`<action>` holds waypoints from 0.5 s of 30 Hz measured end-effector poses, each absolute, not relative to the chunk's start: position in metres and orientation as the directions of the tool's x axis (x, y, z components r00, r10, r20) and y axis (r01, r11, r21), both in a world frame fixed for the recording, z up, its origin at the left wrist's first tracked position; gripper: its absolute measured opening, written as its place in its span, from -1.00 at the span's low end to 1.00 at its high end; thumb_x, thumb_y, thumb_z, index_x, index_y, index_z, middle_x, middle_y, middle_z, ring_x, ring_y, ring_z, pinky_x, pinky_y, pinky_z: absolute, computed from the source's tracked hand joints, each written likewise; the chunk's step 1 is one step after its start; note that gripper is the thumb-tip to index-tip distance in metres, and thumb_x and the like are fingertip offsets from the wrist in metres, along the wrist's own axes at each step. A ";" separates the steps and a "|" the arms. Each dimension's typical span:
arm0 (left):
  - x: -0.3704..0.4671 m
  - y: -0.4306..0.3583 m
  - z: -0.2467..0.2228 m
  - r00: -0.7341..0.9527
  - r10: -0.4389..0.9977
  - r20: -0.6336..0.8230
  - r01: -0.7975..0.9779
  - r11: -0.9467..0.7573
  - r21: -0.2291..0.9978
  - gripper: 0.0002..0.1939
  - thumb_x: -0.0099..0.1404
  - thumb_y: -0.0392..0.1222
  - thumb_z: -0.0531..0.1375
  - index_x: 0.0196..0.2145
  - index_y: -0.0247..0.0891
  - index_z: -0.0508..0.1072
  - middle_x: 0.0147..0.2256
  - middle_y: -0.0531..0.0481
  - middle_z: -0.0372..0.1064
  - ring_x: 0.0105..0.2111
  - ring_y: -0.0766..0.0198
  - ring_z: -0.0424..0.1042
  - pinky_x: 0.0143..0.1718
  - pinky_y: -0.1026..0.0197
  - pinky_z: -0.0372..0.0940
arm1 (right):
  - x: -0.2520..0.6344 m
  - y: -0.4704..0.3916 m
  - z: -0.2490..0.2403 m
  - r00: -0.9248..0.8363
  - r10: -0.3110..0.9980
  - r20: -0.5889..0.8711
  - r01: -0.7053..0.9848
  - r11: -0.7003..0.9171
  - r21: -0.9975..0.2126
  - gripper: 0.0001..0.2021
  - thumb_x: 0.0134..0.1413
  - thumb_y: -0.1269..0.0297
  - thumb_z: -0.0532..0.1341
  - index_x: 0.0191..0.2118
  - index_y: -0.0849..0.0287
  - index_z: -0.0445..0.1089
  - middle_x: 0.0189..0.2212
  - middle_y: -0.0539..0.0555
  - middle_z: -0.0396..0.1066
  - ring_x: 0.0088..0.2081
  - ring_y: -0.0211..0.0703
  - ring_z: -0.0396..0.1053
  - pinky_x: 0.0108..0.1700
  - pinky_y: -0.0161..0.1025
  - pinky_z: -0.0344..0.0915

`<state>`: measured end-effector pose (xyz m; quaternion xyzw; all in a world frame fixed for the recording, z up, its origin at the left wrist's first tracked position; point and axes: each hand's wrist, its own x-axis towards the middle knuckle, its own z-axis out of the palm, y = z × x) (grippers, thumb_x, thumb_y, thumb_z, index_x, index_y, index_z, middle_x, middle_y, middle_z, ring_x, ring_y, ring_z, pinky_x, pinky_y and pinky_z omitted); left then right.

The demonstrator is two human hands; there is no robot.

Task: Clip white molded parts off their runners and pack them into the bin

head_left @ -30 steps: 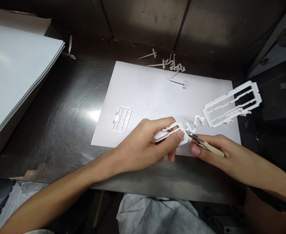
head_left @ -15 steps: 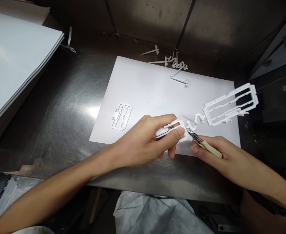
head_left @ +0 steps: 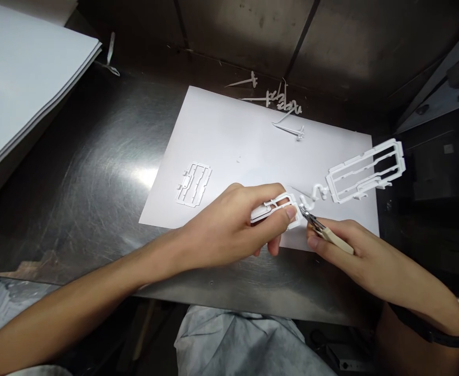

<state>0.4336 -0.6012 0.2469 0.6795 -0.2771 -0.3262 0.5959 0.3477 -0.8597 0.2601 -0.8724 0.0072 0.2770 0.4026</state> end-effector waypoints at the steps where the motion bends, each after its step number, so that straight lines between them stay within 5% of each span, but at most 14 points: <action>1: 0.434 -0.601 0.247 0.632 -0.766 -0.119 0.004 -0.151 0.989 -0.80 0.62 -0.14 0.19 -0.24 -0.16 0.43 -0.45 0.20 0.54 -0.60 0.42 0.44 -0.55 0.42 0.30 | 0.348 -0.859 0.260 0.844 0.209 -0.493 -0.227 -0.694 -0.683 -0.69 0.53 0.08 0.22 -0.30 0.10 0.37 -0.30 0.00 0.53 -0.27 -0.05 0.44 -0.34 -0.20 0.25; 5: 0.436 -0.601 0.246 0.620 -0.779 -0.098 -0.063 -0.174 0.983 -0.79 0.64 -0.11 0.17 -0.20 -0.17 0.45 -0.43 0.19 0.55 -0.57 0.42 0.43 -0.56 0.39 0.25 | 0.352 -0.855 0.261 0.856 0.197 -0.479 -0.203 -0.723 -0.661 -0.82 0.49 0.23 0.19 -0.24 0.10 0.35 -0.30 -0.04 0.50 -0.27 -0.10 0.42 -0.26 -0.19 0.27; 15: 0.434 -0.600 0.223 0.561 -0.746 0.359 -0.555 -0.017 0.832 -0.81 0.63 -0.20 0.19 -0.22 -0.22 0.36 -0.49 0.21 0.17 -0.56 0.47 0.15 -0.52 0.28 0.06 | 0.349 -0.862 0.256 0.962 0.112 -0.248 -0.051 -0.821 -0.569 -0.96 0.32 0.33 0.24 -0.16 0.05 0.45 -0.24 -0.06 0.54 -0.23 -0.10 0.45 -0.15 -0.17 0.28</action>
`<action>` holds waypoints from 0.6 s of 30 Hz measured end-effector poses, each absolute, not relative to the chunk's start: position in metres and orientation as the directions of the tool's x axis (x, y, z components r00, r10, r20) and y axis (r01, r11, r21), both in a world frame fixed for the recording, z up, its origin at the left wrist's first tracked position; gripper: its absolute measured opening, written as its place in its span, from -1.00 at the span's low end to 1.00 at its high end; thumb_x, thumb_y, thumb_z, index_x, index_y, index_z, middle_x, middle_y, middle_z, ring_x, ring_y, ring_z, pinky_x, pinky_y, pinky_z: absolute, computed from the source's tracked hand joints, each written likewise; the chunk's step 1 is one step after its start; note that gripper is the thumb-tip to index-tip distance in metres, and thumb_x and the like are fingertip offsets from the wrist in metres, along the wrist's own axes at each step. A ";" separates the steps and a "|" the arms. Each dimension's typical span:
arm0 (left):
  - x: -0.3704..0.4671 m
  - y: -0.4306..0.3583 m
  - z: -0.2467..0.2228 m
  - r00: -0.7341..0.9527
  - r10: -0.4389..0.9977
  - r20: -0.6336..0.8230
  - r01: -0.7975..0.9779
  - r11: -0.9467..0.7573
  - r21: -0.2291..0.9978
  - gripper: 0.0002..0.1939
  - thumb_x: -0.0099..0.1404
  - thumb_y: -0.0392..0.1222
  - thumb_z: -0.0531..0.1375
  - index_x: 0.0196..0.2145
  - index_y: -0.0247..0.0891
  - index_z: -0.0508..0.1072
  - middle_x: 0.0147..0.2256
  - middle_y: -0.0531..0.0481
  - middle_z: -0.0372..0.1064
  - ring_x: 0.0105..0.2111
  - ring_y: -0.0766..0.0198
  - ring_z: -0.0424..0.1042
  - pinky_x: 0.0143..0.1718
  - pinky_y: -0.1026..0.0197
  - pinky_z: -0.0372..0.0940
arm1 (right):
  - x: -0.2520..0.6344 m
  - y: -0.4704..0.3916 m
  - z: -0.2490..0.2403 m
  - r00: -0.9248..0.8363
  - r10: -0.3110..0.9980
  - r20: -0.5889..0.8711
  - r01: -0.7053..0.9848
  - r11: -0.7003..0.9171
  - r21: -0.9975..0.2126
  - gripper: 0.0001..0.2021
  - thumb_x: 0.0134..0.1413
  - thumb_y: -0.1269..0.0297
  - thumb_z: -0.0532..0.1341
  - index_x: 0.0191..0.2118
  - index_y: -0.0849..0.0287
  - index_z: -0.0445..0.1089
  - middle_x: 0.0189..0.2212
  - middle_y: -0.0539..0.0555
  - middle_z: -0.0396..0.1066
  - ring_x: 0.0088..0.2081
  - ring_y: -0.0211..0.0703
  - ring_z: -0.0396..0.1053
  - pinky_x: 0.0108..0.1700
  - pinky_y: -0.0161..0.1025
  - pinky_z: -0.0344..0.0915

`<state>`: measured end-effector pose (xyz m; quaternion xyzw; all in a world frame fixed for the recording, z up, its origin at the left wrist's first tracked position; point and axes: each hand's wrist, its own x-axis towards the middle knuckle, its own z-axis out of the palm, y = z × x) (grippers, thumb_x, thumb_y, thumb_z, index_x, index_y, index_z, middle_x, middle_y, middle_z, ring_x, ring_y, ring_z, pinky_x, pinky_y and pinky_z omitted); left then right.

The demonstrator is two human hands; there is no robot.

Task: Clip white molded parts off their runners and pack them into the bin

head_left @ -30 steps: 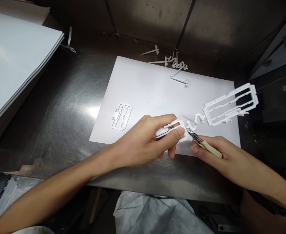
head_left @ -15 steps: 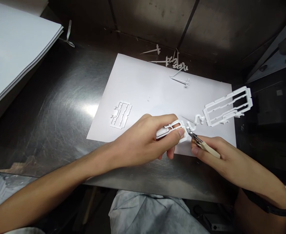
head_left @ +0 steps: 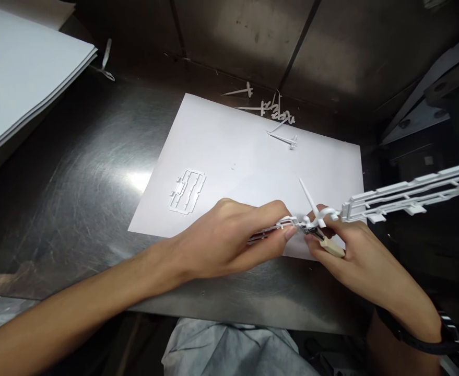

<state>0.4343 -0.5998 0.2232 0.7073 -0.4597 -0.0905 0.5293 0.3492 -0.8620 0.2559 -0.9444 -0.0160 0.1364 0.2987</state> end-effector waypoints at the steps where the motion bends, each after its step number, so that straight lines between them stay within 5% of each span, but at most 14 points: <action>1: 0.435 -0.600 0.223 0.557 -0.744 0.370 -0.567 -0.014 0.824 -0.82 0.63 -0.20 0.19 -0.21 -0.22 0.36 -0.49 0.21 0.18 -0.56 0.47 0.16 -0.52 0.28 0.06 | 0.349 -0.863 0.256 0.966 0.107 -0.235 -0.046 -0.824 -0.565 -0.95 0.32 0.32 0.24 -0.15 0.05 0.45 -0.24 -0.06 0.53 -0.24 -0.11 0.44 -0.16 -0.18 0.28; 9: 0.436 -0.601 0.225 0.552 -0.730 0.404 -0.608 -0.020 0.793 -0.82 0.64 -0.21 0.18 -0.21 -0.21 0.37 -0.51 0.22 0.18 -0.59 0.47 0.14 -0.55 0.30 0.06 | 0.349 -0.861 0.253 0.979 0.123 -0.160 0.017 -0.840 -0.542 -0.88 0.27 0.32 0.25 -0.34 0.07 0.40 -0.49 -0.13 0.39 -0.48 -0.23 0.30 -0.37 -0.22 0.20; 18: 0.437 -0.603 0.217 0.523 -0.736 0.429 -0.658 -0.029 0.752 -0.85 0.64 -0.19 0.18 -0.17 -0.21 0.40 -0.48 0.22 0.37 -0.59 0.50 0.27 -0.54 0.33 0.15 | 0.351 -0.861 0.245 0.979 0.202 0.008 0.185 -0.878 -0.442 -0.84 0.36 0.23 0.20 -0.31 0.10 0.38 -0.47 -0.07 0.35 -0.42 -0.15 0.31 -0.29 -0.18 0.14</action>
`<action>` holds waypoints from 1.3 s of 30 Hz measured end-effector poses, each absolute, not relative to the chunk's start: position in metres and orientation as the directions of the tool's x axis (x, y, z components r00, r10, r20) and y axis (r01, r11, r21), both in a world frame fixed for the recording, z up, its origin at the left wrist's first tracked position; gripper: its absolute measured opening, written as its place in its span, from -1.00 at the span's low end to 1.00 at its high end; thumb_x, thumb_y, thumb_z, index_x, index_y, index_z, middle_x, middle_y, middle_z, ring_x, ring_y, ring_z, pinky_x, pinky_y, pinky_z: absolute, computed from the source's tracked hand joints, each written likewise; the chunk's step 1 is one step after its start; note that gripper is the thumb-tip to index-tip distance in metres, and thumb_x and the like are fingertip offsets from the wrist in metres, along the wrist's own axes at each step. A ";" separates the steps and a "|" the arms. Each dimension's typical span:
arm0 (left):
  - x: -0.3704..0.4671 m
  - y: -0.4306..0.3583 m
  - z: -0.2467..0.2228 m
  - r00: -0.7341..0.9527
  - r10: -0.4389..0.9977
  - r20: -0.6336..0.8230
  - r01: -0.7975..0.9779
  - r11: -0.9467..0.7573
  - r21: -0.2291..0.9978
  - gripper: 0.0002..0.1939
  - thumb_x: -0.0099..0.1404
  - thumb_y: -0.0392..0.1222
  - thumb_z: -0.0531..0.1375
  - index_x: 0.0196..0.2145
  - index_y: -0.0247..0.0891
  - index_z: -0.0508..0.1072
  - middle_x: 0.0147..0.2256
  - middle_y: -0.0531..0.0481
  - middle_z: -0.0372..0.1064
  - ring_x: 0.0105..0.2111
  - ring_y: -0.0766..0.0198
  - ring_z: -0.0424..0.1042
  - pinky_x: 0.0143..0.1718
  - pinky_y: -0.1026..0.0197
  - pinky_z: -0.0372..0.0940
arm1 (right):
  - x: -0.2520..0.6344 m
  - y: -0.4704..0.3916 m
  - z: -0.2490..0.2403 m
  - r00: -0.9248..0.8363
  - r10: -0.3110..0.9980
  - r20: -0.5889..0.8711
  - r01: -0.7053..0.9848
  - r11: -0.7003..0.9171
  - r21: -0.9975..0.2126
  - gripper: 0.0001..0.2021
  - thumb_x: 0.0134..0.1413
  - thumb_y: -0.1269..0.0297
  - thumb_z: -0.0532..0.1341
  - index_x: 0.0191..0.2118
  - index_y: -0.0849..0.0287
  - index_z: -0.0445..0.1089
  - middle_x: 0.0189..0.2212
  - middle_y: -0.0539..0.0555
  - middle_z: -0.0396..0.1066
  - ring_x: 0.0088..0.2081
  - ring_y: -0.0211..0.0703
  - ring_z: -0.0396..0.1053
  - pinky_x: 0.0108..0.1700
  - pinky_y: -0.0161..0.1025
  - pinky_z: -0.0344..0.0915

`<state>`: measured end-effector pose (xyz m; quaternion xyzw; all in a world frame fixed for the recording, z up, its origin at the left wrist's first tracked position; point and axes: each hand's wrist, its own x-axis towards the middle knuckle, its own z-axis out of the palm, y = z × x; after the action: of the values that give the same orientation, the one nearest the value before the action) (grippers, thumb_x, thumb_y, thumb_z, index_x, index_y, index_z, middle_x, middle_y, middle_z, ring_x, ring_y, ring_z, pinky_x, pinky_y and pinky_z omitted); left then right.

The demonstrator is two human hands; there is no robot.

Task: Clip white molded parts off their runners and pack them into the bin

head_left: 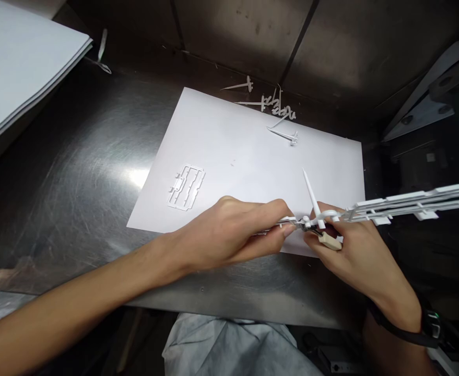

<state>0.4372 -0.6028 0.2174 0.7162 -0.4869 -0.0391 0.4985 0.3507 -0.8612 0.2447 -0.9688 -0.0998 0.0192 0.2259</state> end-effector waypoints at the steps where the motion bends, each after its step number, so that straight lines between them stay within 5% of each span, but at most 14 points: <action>1: 0.437 -0.603 0.217 0.523 -0.738 0.426 -0.656 -0.030 0.754 -0.85 0.64 -0.18 0.18 -0.17 -0.20 0.40 -0.47 0.22 0.39 -0.59 0.50 0.29 -0.54 0.34 0.15 | 0.351 -0.861 0.244 0.978 0.207 0.014 0.192 -0.878 -0.439 -0.83 0.37 0.24 0.20 -0.31 0.10 0.37 -0.47 -0.07 0.34 -0.43 -0.15 0.29 -0.30 -0.18 0.13; 8: 0.438 -0.602 0.210 0.531 -0.740 0.414 -0.624 -0.011 0.781 -0.89 0.64 -0.19 0.21 -0.13 -0.23 0.42 -0.41 0.17 0.51 -0.57 0.50 0.36 -0.52 0.35 0.18 | 0.351 -0.860 0.237 0.976 0.185 0.114 0.213 -0.922 -0.322 -0.81 0.34 0.24 0.22 -0.36 0.11 0.40 -0.50 -0.03 0.43 -0.46 -0.09 0.36 -0.33 -0.17 0.14; 13: 0.440 -0.601 0.209 0.550 -0.747 0.374 -0.559 0.004 0.829 -0.90 0.63 -0.19 0.21 -0.12 -0.22 0.45 -0.39 0.12 0.56 -0.57 0.47 0.41 -0.54 0.33 0.18 | 0.353 -0.857 0.238 0.973 0.192 0.126 0.224 -0.917 -0.329 -0.78 0.34 0.26 0.22 -0.39 0.12 0.35 -0.60 -0.10 0.30 -0.58 -0.20 0.23 -0.41 -0.20 0.09; 18: 0.443 -0.601 0.211 0.575 -0.762 0.299 -0.453 0.008 0.892 -0.86 0.64 -0.15 0.21 -0.13 -0.22 0.47 -0.44 0.12 0.53 -0.56 0.41 0.47 -0.53 0.34 0.25 | 0.353 -0.853 0.240 0.990 0.141 0.018 0.138 -0.919 -0.370 -0.69 0.43 0.20 0.22 -0.41 0.13 0.31 -0.58 -0.09 0.28 -0.54 -0.24 0.21 -0.38 -0.21 0.06; 24: 0.446 -0.604 0.213 0.618 -0.777 0.119 -0.211 -0.019 0.977 -0.80 0.65 -0.10 0.19 -0.15 -0.22 0.51 -0.33 0.10 0.62 -0.51 0.46 0.52 -0.46 0.43 0.36 | 0.355 -0.849 0.241 0.993 0.026 -0.118 -0.024 -0.912 -0.409 -0.55 0.47 0.06 0.17 -0.47 0.12 0.15 -0.60 -0.08 0.01 -0.52 -0.22 -0.07 -0.40 -0.17 -0.07; 28: 0.447 -0.607 0.212 0.646 -0.763 -0.036 0.045 -0.010 0.999 -0.77 0.63 0.01 0.23 -0.10 -0.21 0.48 -0.25 0.04 0.62 -0.46 0.38 0.54 -0.45 0.38 0.43 | 0.360 -0.855 0.244 0.978 -0.066 -0.199 -0.159 -0.853 -0.497 -0.55 0.52 -0.09 0.18 -0.37 0.10 0.25 -0.55 -0.09 0.13 -0.49 -0.22 0.05 -0.43 -0.25 0.05; 33: 0.449 -0.612 0.215 0.583 -0.800 -0.139 0.533 0.248 0.809 -0.41 0.67 0.32 -0.08 0.17 -0.21 0.42 0.01 -0.22 0.61 -0.23 0.19 0.62 -0.16 0.17 0.56 | 0.363 -0.866 0.240 0.962 -0.180 -0.207 -0.263 -0.822 -0.505 -0.59 0.51 -0.19 0.20 -0.22 0.05 0.40 -0.44 -0.08 0.41 -0.42 -0.17 0.31 -0.38 -0.27 0.19; 39: 0.447 -0.611 0.218 0.568 -0.801 -0.189 0.659 0.305 0.688 -0.26 0.60 0.46 -0.09 0.30 -0.19 0.40 0.13 -0.30 0.55 -0.05 0.04 0.63 0.01 0.03 0.56 | 0.366 -0.879 0.243 0.931 -0.360 -0.061 -0.340 -0.795 -0.503 -0.76 0.46 -0.02 0.25 -0.15 0.01 0.47 -0.31 0.01 0.53 -0.32 -0.06 0.42 -0.29 -0.19 0.22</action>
<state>0.4472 -0.6115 0.2182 0.3750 -0.0949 -0.4550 0.8021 0.3657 -0.8786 0.2427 -0.9471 0.1847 -0.0188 0.2620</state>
